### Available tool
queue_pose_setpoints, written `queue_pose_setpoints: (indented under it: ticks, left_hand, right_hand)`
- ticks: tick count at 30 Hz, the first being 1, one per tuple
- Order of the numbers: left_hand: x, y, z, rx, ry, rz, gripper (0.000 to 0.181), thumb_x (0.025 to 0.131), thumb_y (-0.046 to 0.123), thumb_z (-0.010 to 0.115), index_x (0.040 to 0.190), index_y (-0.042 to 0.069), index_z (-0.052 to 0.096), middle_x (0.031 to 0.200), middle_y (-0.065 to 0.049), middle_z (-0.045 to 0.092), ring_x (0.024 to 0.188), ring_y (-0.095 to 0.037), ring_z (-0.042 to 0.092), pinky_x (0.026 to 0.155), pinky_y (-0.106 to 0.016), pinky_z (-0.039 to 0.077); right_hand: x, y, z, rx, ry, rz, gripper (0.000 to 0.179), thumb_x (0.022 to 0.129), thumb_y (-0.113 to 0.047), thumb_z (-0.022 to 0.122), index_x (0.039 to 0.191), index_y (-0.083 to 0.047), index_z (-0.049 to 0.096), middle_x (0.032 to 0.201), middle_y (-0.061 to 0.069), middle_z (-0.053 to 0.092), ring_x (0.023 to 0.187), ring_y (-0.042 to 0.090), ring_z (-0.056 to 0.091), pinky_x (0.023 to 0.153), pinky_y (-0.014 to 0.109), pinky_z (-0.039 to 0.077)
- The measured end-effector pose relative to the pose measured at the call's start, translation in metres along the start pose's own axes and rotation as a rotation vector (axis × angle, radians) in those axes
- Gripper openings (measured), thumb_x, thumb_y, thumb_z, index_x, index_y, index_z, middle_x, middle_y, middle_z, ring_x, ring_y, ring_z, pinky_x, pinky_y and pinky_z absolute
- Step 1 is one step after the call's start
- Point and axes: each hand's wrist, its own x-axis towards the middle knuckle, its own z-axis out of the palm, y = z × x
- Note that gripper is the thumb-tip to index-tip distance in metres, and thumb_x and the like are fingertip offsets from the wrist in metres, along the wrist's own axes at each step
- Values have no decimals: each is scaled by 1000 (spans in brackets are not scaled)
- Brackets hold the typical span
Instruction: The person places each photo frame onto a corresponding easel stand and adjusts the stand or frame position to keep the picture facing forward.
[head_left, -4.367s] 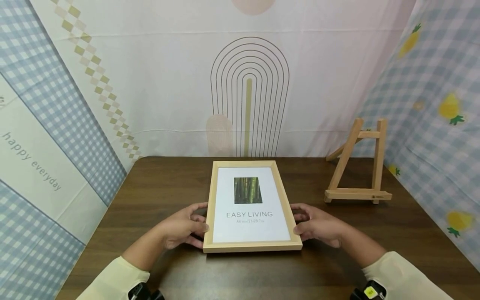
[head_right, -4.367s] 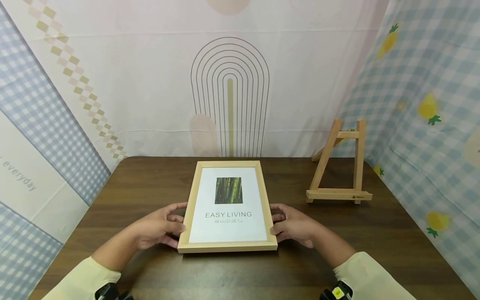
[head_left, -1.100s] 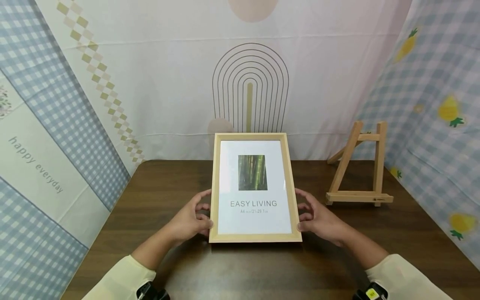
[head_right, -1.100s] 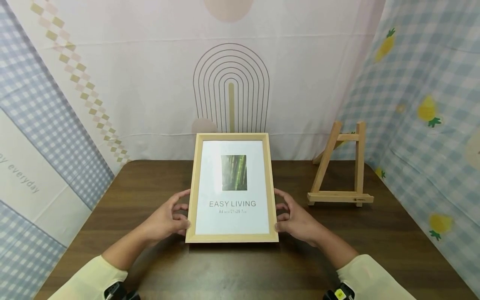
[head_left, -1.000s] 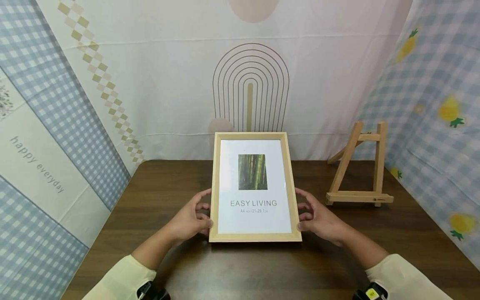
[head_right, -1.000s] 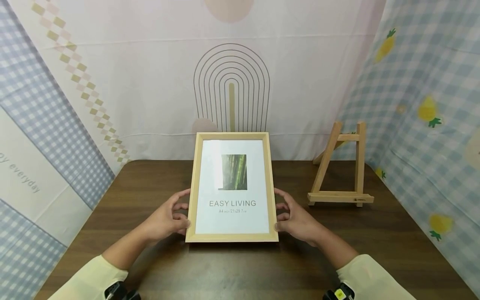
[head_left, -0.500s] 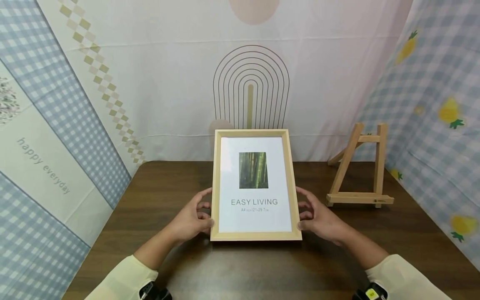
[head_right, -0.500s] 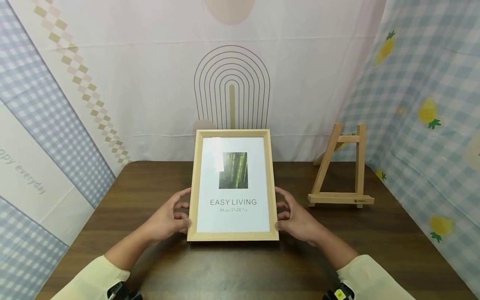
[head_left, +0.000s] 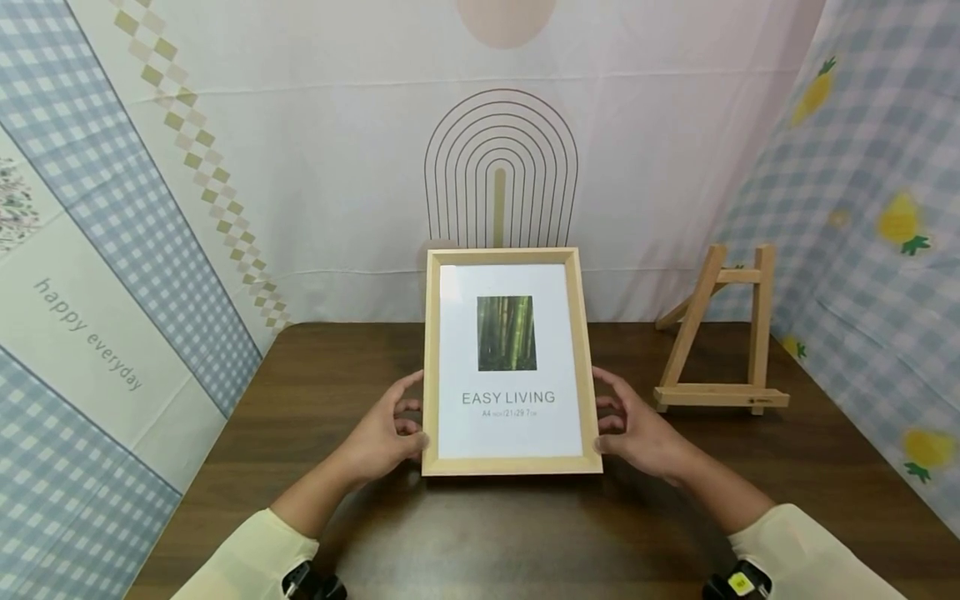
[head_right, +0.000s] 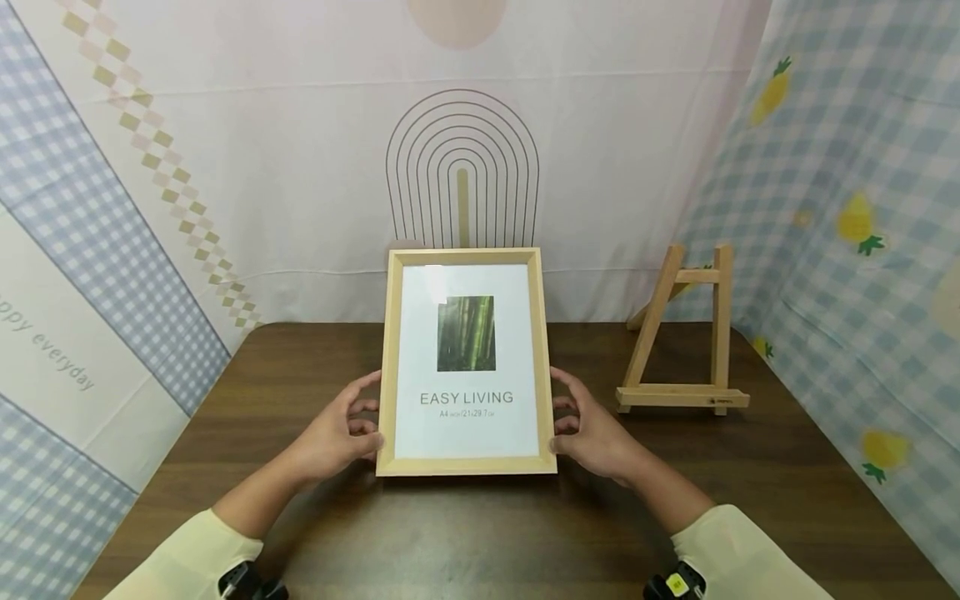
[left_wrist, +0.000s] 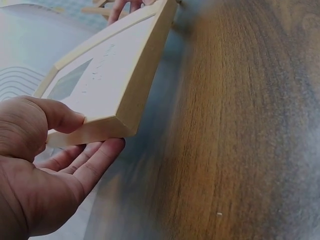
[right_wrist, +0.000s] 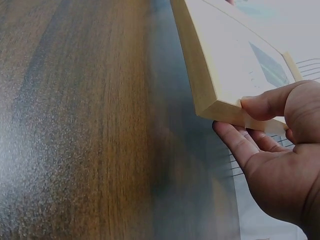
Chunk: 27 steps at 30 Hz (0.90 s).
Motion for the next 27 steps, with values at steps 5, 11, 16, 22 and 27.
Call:
queue_pose_setpoints:
  ticks: [5, 11, 16, 22, 27]
  left_hand:
    - [1, 1, 1, 29, 10, 22, 90, 90, -9, 66, 162, 22, 21, 138, -25, 50, 95, -31, 65, 72, -46, 60]
    - [3, 3, 4, 71, 41, 37, 91, 90, -11, 66, 162, 24, 22, 137, -23, 51, 96, -31, 64, 72, -47, 61]
    - [4, 4, 5, 76, 56, 52, 91, 90, -12, 65, 162, 24, 23, 135, -22, 51, 95, -30, 64, 72, -49, 61]
    - [4, 4, 5, 93, 61, 59, 91, 90, -12, 65, 162, 25, 23, 135, -21, 51, 95, -29, 64, 72, -48, 60]
    - [5, 5, 6, 111, 69, 63, 91, 90, -11, 66, 162, 25, 23, 134, -21, 52, 96, -29, 64, 71, -44, 60]
  right_hand:
    - [0, 0, -1, -2, 11, -20, 102, 87, 15, 67, 164, -19, 11, 147, 31, 40, 118, 40, 60, 84, 43, 59]
    - [1, 0, -1, -31, 41, -39, 102, 85, 15, 69, 164, -18, 12, 146, 30, 42, 118, 40, 60, 83, 41, 59]
    - [1, -2, -2, -38, 49, -68, 103, 85, 16, 69, 164, -17, 12, 146, 31, 42, 119, 42, 59, 82, 38, 59]
    - [-1, -5, -2, -36, 45, -88, 102, 85, 16, 69, 164, -16, 11, 146, 33, 42, 119, 44, 59, 81, 37, 59]
    - [0, -4, -2, -54, 60, -86, 103, 85, 16, 69, 164, -17, 12, 146, 31, 43, 118, 42, 60, 81, 37, 59]
